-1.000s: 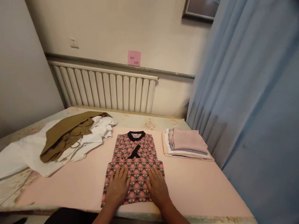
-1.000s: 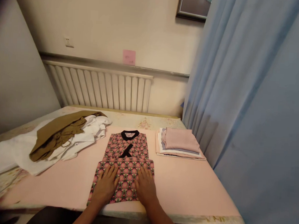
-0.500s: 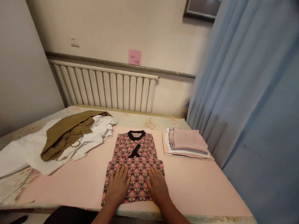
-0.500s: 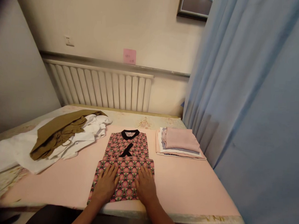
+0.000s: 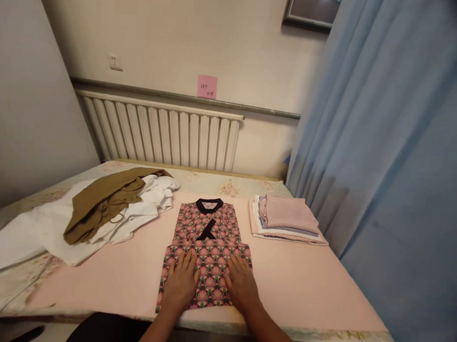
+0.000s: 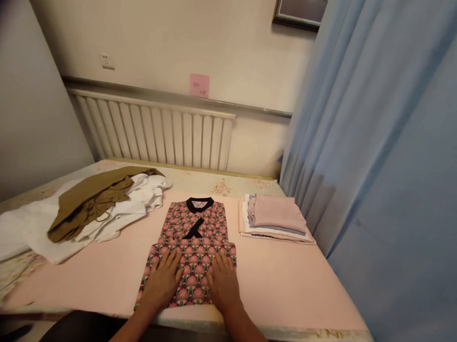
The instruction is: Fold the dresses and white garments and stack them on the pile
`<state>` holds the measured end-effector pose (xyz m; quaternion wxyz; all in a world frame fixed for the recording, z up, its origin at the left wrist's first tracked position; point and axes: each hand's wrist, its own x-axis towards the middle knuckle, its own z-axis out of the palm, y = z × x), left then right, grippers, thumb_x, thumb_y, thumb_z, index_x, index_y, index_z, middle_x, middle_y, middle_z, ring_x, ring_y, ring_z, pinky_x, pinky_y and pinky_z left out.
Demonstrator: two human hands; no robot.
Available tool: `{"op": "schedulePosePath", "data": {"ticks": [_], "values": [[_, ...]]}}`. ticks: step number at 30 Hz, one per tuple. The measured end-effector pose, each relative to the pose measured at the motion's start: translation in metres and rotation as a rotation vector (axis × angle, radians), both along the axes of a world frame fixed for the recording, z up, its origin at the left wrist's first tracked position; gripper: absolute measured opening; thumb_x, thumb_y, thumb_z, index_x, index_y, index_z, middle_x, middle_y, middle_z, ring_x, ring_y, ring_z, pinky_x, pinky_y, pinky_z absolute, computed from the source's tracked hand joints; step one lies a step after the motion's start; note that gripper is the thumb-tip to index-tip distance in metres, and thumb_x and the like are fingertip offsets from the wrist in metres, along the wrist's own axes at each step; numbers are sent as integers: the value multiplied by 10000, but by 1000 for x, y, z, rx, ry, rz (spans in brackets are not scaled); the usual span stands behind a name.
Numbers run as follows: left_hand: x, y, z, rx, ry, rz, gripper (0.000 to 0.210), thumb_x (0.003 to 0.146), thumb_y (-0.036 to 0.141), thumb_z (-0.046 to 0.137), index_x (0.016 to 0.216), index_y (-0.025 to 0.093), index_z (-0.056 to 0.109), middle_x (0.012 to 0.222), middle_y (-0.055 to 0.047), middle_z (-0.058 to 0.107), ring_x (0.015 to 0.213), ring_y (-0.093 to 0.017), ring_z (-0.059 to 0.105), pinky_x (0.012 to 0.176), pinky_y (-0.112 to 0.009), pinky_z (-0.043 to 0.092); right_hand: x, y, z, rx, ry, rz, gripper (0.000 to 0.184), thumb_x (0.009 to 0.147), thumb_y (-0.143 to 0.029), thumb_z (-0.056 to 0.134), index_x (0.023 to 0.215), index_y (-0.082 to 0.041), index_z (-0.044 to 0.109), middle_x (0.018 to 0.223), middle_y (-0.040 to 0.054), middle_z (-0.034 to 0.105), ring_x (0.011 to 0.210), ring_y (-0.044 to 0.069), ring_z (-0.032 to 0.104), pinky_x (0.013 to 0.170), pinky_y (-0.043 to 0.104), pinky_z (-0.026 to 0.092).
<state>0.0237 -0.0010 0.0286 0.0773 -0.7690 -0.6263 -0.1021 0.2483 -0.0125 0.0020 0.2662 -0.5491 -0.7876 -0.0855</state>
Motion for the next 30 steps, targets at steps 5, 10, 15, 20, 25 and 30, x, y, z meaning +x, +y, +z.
{"op": "schedulePosePath", "data": {"ticks": [5, 10, 15, 20, 25, 30], "values": [[0, 1, -1, -16, -1, 8, 509, 952, 370, 348, 1405, 187, 488, 1490, -93, 446, 1397, -305, 350, 1136, -545, 218, 0, 1, -3, 38, -11, 5, 393, 920, -242, 488, 1290, -146, 574, 1396, 129, 533, 1363, 262, 402, 1106, 461, 347], [-1, 1, -2, -17, -6, 7, 508, 951, 375, 344, 1401, 192, 494, 1491, -88, 447, 1402, -303, 343, 1144, -538, 202, -1, 1, -2, 35, -11, -6, 391, 927, -247, 485, 1296, -155, 572, 1399, 124, 532, 1372, 262, 390, 1108, 462, 344], [-2, 1, -2, -15, -15, 1, 516, 950, 375, 340, 1409, 187, 483, 1494, -94, 441, 1409, -307, 330, 1142, -546, 203, -1, 1, -2, 26, -19, -10, 395, 919, -252, 505, 1295, -153, 574, 1394, 127, 536, 1362, 259, 404, 1109, 453, 343], [-2, 2, -3, -8, -19, -3, 510, 946, 369, 343, 1404, 198, 491, 1489, -95, 449, 1409, -306, 328, 1136, -549, 214, -1, 1, -2, 28, 6, -7, 394, 920, -258, 501, 1296, -163, 570, 1396, 126, 534, 1360, 265, 406, 1101, 475, 354], [-2, 3, -5, 1, -19, 1, 506, 946, 370, 348, 1397, 197, 500, 1486, -90, 454, 1404, -305, 339, 1140, -543, 212, -1, 0, 2, 1, 0, 0, 396, 919, -247, 487, 1295, -150, 568, 1396, 122, 536, 1355, 265, 415, 1102, 464, 360], [-2, 2, -4, -3, -20, -3, 508, 946, 363, 346, 1403, 196, 492, 1490, -97, 447, 1405, -308, 334, 1135, -553, 218, -1, 0, 1, -3, -9, -11, 390, 918, -253, 494, 1286, -155, 577, 1401, 112, 532, 1365, 264, 401, 1108, 453, 354]]}}
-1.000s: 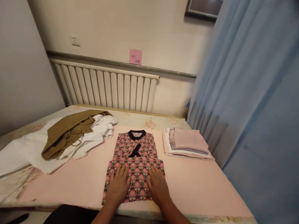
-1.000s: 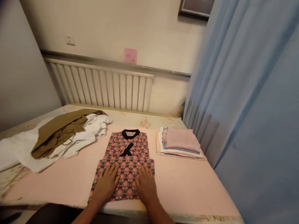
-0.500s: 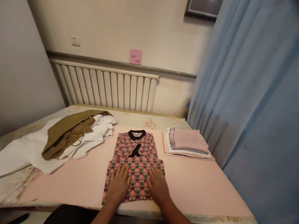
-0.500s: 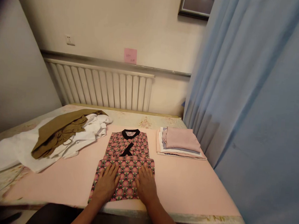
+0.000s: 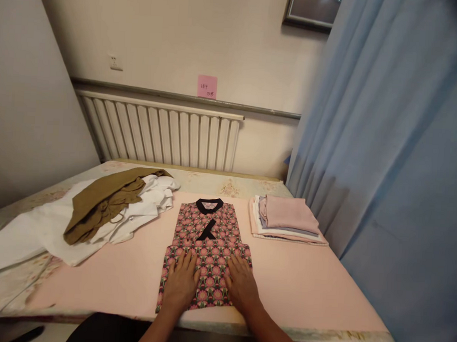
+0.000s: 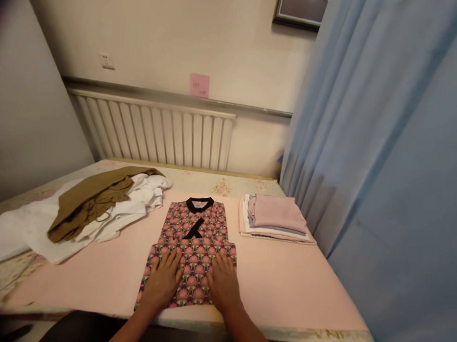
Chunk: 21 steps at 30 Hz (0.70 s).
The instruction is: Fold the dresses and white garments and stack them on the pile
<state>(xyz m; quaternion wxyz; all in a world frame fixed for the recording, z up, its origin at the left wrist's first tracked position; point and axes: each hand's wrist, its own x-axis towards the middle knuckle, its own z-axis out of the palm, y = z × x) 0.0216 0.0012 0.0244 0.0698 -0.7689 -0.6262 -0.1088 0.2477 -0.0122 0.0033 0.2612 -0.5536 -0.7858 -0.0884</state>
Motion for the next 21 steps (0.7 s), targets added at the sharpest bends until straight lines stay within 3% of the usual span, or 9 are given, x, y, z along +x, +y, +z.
{"op": "schedulePosePath", "data": {"ticks": [15, 18, 21], "values": [[-1, 2, -1, -20, 1, 12, 514, 945, 374, 345, 1399, 186, 497, 1494, -84, 444, 1403, -313, 335, 1138, -539, 211, 1, 1, -2, 30, 5, 23, 388, 931, -250, 470, 1290, -142, 570, 1393, 128, 535, 1360, 270, 405, 1101, 469, 360], [10, 2, 0, -30, -18, 30, 509, 948, 364, 344, 1390, 171, 506, 1499, -100, 435, 1407, -312, 329, 1128, -537, 239, 0, 1, -3, 35, 8, 15, 382, 932, -251, 474, 1285, -144, 572, 1376, 125, 551, 1357, 263, 410, 1100, 461, 362], [35, 0, -1, -37, -56, -38, 499, 950, 342, 343, 1403, 195, 491, 1524, -88, 396, 1423, -293, 308, 1135, -537, 237, -1, 2, -4, 32, 19, -3, 377, 937, -239, 462, 1288, -157, 570, 1374, 111, 557, 1360, 254, 408, 1103, 450, 359]]}}
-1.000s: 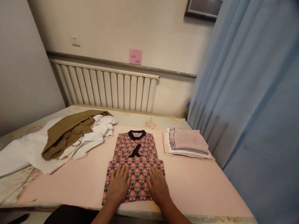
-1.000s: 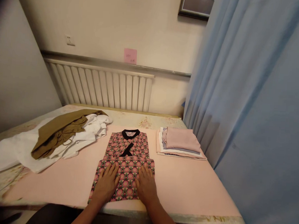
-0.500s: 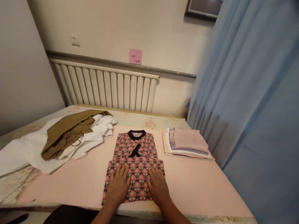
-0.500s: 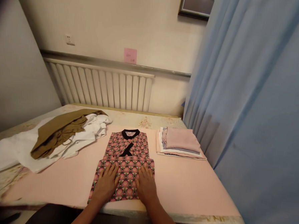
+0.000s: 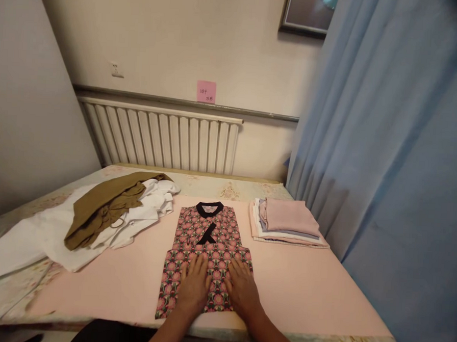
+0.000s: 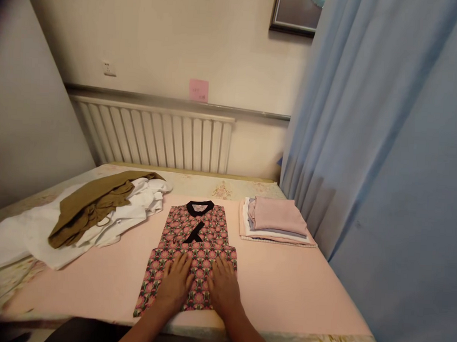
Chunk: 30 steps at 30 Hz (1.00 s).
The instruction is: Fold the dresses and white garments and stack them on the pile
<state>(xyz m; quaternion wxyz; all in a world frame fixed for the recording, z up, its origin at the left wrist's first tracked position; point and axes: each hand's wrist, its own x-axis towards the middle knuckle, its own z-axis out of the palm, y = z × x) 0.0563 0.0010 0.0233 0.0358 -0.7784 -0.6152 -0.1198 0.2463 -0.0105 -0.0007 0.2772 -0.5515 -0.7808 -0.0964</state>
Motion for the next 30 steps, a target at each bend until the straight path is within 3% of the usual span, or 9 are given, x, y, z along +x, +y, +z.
{"op": "schedulePosePath", "data": {"ticks": [4, 7, 20, 24, 30], "values": [[31, -6, -7, -75, -27, -111, 500, 935, 330, 378, 1421, 250, 465, 1540, -57, 374, 1428, -284, 299, 1141, -555, 234, 0, 1, 0, -11, 2, -1, 372, 949, -241, 431, 1278, -157, 583, 1373, 104, 560, 1349, 254, 423, 1099, 449, 361], [35, -9, -11, -73, -13, -166, 513, 939, 340, 368, 1445, 278, 424, 1545, -45, 370, 1435, -292, 279, 1146, -574, 214, 1, 1, 1, -22, 1, 4, 377, 955, -249, 416, 1278, -152, 586, 1376, 104, 557, 1349, 255, 423, 1100, 448, 355], [7, 2, -6, -44, 17, -207, 555, 959, 452, 329, 1482, 269, 355, 1571, -15, 310, 1452, -301, 234, 1146, -549, 249, 0, -1, 5, -54, 19, 2, 378, 965, -251, 410, 1286, -150, 582, 1364, 98, 569, 1361, 259, 407, 1120, 453, 338], [-12, 13, -8, -19, 38, -220, 593, 949, 544, 326, 1468, 264, 383, 1551, -46, 352, 1432, -300, 287, 1139, -546, 260, 0, -2, 6, -79, 16, 7, 389, 963, -252, 417, 1306, -147, 566, 1395, 98, 541, 1373, 255, 391, 1133, 453, 326], [-48, 37, -15, 69, 45, -184, 575, 952, 507, 348, 1469, 257, 384, 1564, -41, 325, 1445, -310, 251, 1140, -546, 244, 1, 0, 5, -102, -14, 4, 397, 952, -245, 433, 1318, -159, 561, 1413, 86, 526, 1364, 260, 407, 1120, 465, 355]]}}
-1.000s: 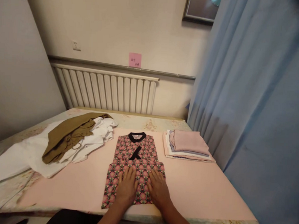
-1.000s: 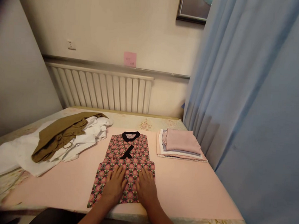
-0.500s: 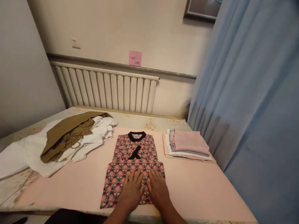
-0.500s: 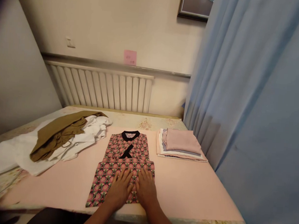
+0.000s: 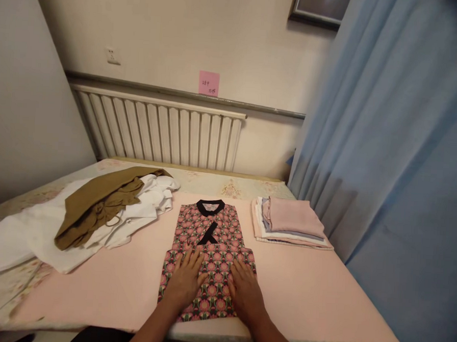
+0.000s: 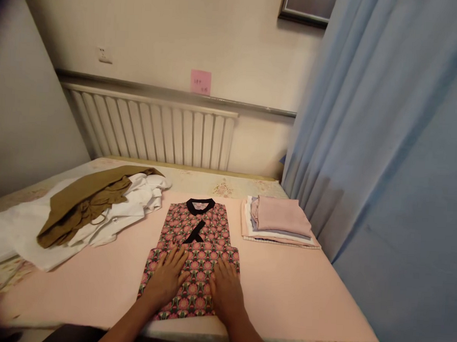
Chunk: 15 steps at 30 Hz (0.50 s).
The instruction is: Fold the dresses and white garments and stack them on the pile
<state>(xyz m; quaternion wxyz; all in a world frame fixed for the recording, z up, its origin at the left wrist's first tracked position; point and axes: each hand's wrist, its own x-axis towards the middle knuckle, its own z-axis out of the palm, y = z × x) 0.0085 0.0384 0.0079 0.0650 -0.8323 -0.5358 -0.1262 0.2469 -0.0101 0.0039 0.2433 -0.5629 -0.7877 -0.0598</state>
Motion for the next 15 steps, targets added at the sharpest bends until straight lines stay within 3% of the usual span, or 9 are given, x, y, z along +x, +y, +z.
{"op": "schedulePosePath", "data": {"ticks": [7, 15], "values": [[-27, 30, -1, -2, -55, 49, 600, 947, 497, 356, 1484, 228, 351, 1560, -51, 330, 1445, -298, 252, 1148, -547, 212, 2, 1, 0, 27, -97, 7, 422, 966, -239, 427, 1375, -178, 507, 1448, 72, 487, 1393, 248, 363, 1123, 450, 363], [-39, 45, -2, -34, -123, 87, 572, 955, 465, 324, 1469, 220, 385, 1538, -55, 376, 1428, -273, 295, 1137, -515, 230, 1, 6, 0, -53, -208, -9, 509, 967, -275, 434, 1469, -209, 384, 1529, 46, 367, 1432, 258, 279, 1131, 452, 349]]}}
